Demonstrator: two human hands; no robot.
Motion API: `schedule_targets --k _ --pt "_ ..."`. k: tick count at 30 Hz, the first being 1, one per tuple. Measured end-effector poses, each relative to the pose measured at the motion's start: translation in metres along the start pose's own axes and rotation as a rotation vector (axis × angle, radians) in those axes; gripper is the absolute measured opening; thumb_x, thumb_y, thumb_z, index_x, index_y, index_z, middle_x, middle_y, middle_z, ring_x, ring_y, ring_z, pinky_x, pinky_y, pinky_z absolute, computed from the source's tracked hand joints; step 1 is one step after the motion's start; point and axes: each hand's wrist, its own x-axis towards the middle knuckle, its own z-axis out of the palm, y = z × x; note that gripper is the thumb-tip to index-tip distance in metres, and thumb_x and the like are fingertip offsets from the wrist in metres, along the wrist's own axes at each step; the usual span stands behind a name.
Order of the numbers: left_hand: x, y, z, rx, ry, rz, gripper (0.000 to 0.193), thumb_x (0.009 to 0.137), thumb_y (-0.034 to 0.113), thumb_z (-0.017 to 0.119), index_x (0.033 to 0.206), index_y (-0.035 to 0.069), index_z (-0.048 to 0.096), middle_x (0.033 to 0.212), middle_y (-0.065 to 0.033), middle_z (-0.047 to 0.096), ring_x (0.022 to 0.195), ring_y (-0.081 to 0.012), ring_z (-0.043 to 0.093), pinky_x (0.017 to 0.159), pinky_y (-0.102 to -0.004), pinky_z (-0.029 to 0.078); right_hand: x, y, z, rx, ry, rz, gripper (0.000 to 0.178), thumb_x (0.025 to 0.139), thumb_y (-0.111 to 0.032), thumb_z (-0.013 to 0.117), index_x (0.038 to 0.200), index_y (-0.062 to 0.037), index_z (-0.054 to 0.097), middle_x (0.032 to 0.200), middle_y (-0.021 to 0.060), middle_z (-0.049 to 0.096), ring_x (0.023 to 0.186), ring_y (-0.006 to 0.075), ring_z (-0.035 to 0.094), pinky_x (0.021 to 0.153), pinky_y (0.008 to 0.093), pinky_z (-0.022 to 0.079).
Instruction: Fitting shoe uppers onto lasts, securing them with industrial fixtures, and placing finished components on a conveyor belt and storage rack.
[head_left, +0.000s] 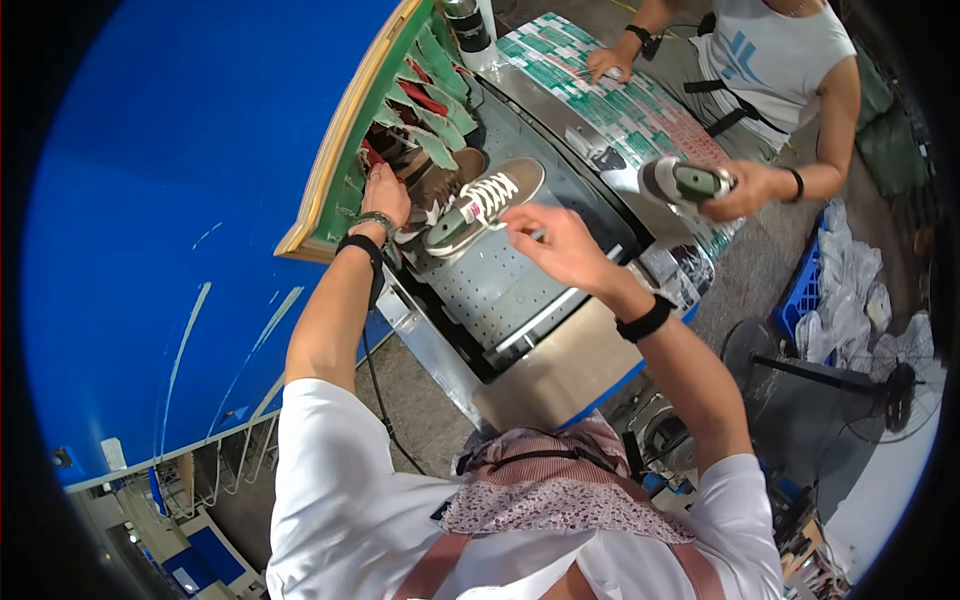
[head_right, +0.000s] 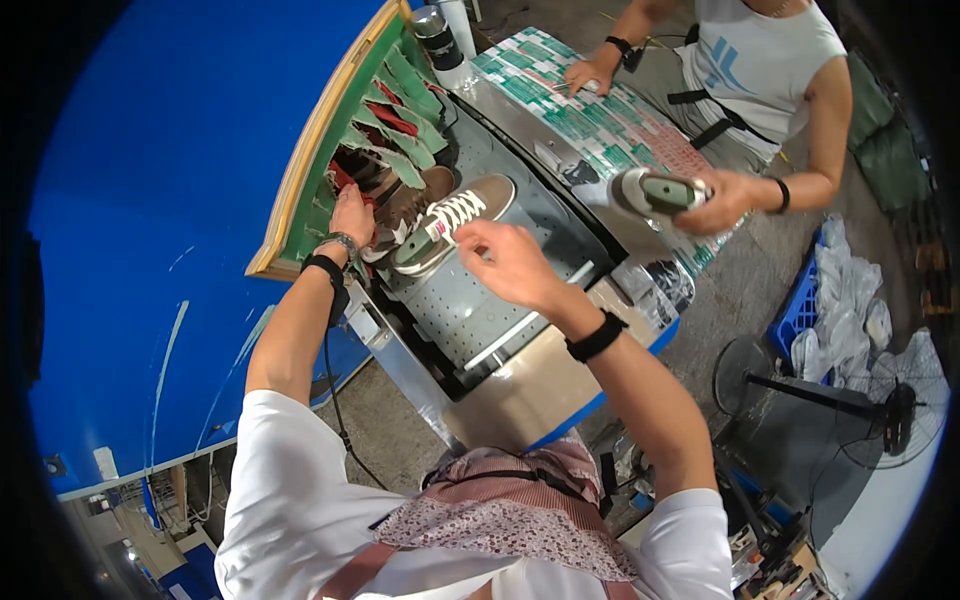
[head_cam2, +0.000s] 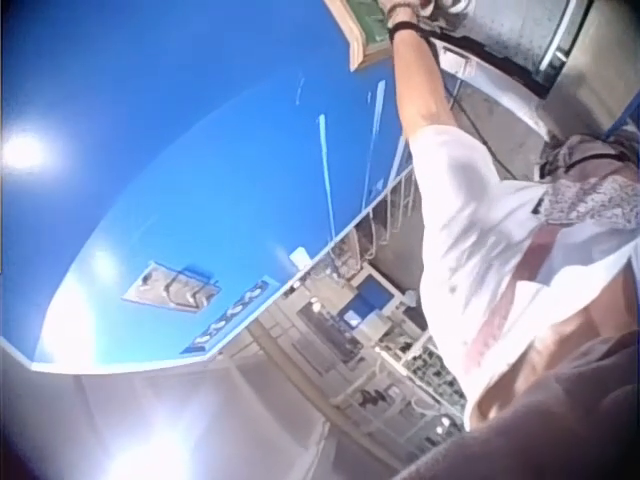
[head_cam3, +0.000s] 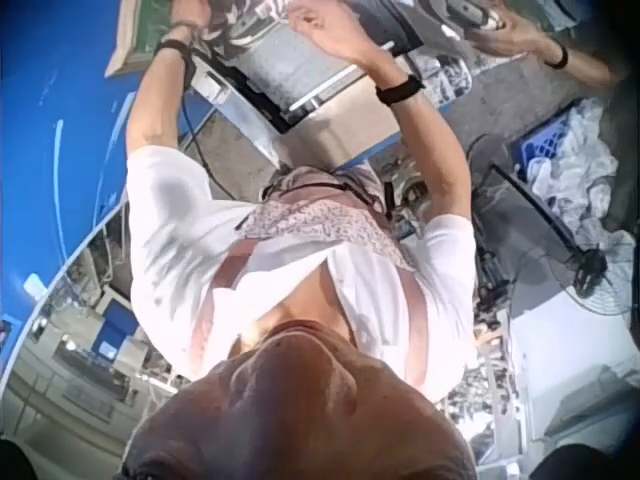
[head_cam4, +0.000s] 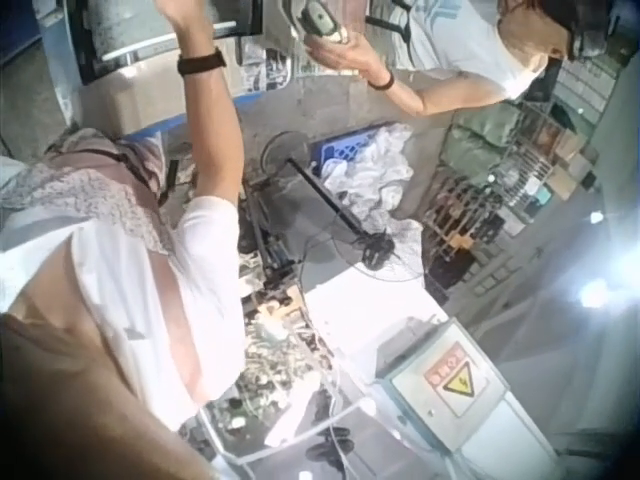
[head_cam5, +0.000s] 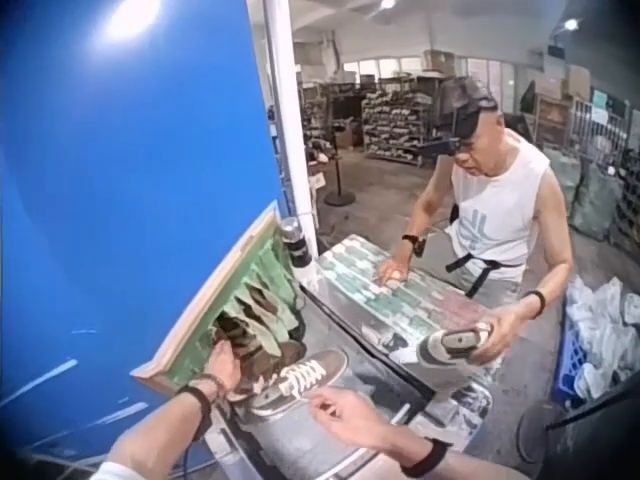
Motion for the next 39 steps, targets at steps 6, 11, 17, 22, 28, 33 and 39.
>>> schedule_targets --k 6,11,17,22,28,33,39 --pt "0.028 0.007 0.0 0.313 -0.465 -0.185 0.053 0.089 0.023 0.058 0.134 -0.003 0.049 0.137 -0.0266 0.059 0.131 -0.0415 0.055 0.113 -0.0559 0.038 0.137 0.013 0.023 -0.501 -0.087 -0.15 0.038 0.085 -0.02 0.065 0.117 -0.0005 0.061 0.111 0.0249 0.068 0.11 0.0411 0.064 0.098 0.0495 0.049" --pt "0.04 0.004 -0.014 0.215 -0.577 -0.25 0.061 0.086 0.033 0.063 0.136 0.0 0.048 0.137 -0.0266 0.06 0.127 -0.0404 0.06 0.108 -0.0509 0.046 0.2 0.09 0.04 -0.644 -0.105 0.085 0.064 0.079 -0.023 0.074 0.133 0.0034 0.049 0.127 0.0285 0.061 0.122 0.0428 0.057 0.103 0.0475 0.048" --pt "0.044 0.003 -0.003 0.085 -0.572 -0.282 0.069 0.082 0.037 0.069 0.138 0.003 0.047 0.136 -0.0274 0.06 0.128 -0.0415 0.058 0.109 -0.0494 0.045 0.223 0.106 0.049 -0.673 -0.195 0.126 0.084 0.063 -0.027 0.091 0.134 -0.0021 0.055 0.13 0.0268 0.057 0.127 0.043 0.053 0.105 0.0461 0.048" --pt "0.046 -0.004 0.01 0.055 -0.478 -0.275 0.068 0.076 0.031 0.077 0.134 0.005 0.051 0.131 -0.0254 0.063 0.125 -0.0423 0.058 0.108 -0.0473 0.046 0.215 0.043 0.036 -0.927 -0.297 -0.044 0.072 0.058 -0.032 0.095 0.119 -0.0063 0.065 0.123 0.0228 0.063 0.115 0.0422 0.061 0.097 0.0462 0.052" --pt "0.022 0.006 -0.008 -0.387 -0.333 -0.235 0.074 0.067 0.022 0.089 0.133 0.009 0.058 0.135 -0.0263 0.057 0.128 -0.0422 0.054 0.108 -0.0451 0.046 0.123 -0.063 0.041 -0.721 -0.336 -0.484 0.051 0.067 -0.024 0.09 0.094 -0.0028 0.052 0.089 0.0199 0.067 0.083 0.0446 0.065 0.072 0.0497 0.051" --pt "-0.044 0.061 -0.081 -0.34 0.044 0.045 0.084 0.056 0.016 0.095 0.131 0.003 0.06 0.12 -0.0208 0.06 0.118 -0.0388 0.055 0.102 -0.0426 0.047 -0.002 -0.096 -0.041 -0.081 0.134 -0.243 0.038 0.087 -0.022 0.08 0.112 -0.0022 0.06 0.096 0.0116 0.069 0.088 0.022 0.069 0.08 0.0316 0.054" --pt "-0.19 0.142 -0.164 -0.647 0.114 0.225 0.049 0.059 0.007 0.095 0.091 -0.003 0.059 0.115 -0.0145 0.055 0.107 -0.0293 0.056 0.094 -0.0375 0.048 -0.145 -0.064 -0.087 0.618 0.657 -0.028 0.028 0.103 -0.026 0.057 0.11 0.0011 0.064 0.101 0.0043 0.067 0.091 0.0085 0.061 0.083 0.0254 0.05"
